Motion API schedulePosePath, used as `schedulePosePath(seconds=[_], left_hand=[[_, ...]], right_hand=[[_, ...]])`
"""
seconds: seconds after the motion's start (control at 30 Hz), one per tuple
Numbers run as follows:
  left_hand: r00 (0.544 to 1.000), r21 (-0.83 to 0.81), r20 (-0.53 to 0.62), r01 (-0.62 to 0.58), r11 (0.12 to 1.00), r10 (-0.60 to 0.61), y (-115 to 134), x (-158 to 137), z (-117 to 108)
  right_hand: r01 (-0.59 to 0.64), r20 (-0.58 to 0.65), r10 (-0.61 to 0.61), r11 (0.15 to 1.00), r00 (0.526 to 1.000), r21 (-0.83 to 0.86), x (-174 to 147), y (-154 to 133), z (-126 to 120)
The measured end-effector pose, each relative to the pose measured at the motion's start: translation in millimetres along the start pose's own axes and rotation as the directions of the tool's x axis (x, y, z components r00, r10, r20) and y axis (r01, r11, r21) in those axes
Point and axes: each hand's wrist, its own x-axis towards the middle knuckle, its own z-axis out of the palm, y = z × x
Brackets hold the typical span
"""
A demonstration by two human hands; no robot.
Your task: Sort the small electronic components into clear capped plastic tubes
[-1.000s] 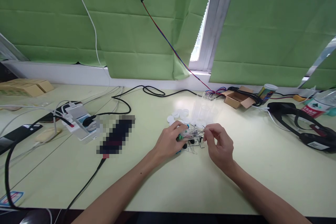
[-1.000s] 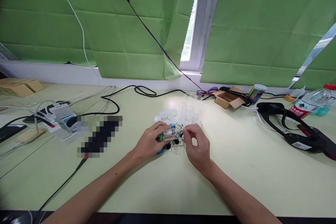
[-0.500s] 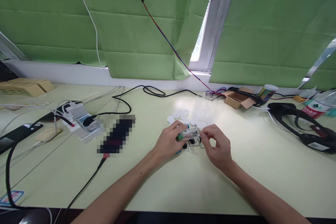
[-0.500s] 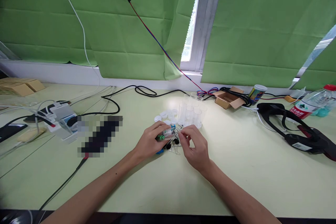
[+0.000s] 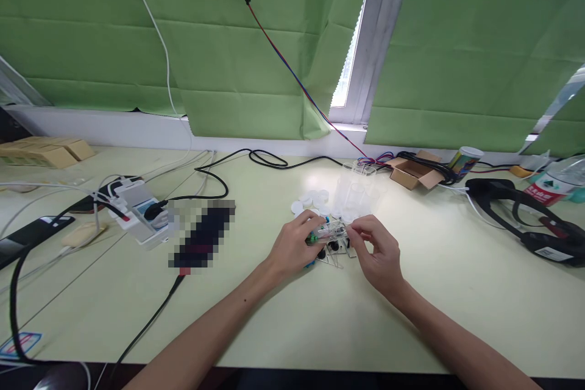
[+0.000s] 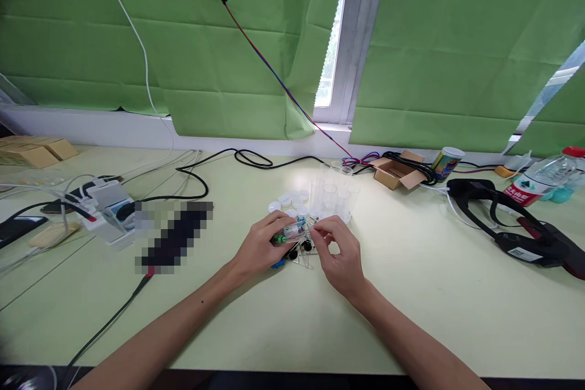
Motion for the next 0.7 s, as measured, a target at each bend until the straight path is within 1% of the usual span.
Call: schedulePosePath(seconds=[0.3,0.47,0.57,0.63,0.7], left_hand=[[1.000,-0.033,-0.007,0.012,0.999,-0.013,2.5,1.5,-1.7],[0.998,-0.091,-0.046,0.036,0.995,-0.040,5.7,3.2,-2.4],[0.991,-0.138,-0.077,0.099,0.985,-0.110,7.8,4.2,-2.7],[0.976,-0.200,-0.067,0.188,0.962,-0.205,8.9,4.5,-2.7],[0.952,-0.299,-0.032,0.282,0.912,-0.305,9.9,4.7,-2.6]], right_hand=[[-0.104,-0.021,0.106,0.992,0.994,0.064,-2.6,3.2,0.9],[-0.163,0.008,0.163,0.987,0.987,-0.002,-2.1,3.6,1.2],[-0.195,0.059,0.197,0.980,0.979,-0.047,-0.2,4.2,1.5],[-0.187,0.125,0.193,0.981,0.973,-0.057,0.8,4.3,1.9],[-0.163,0.212,0.170,0.985,0.962,-0.049,0.9,4.2,2.9]])
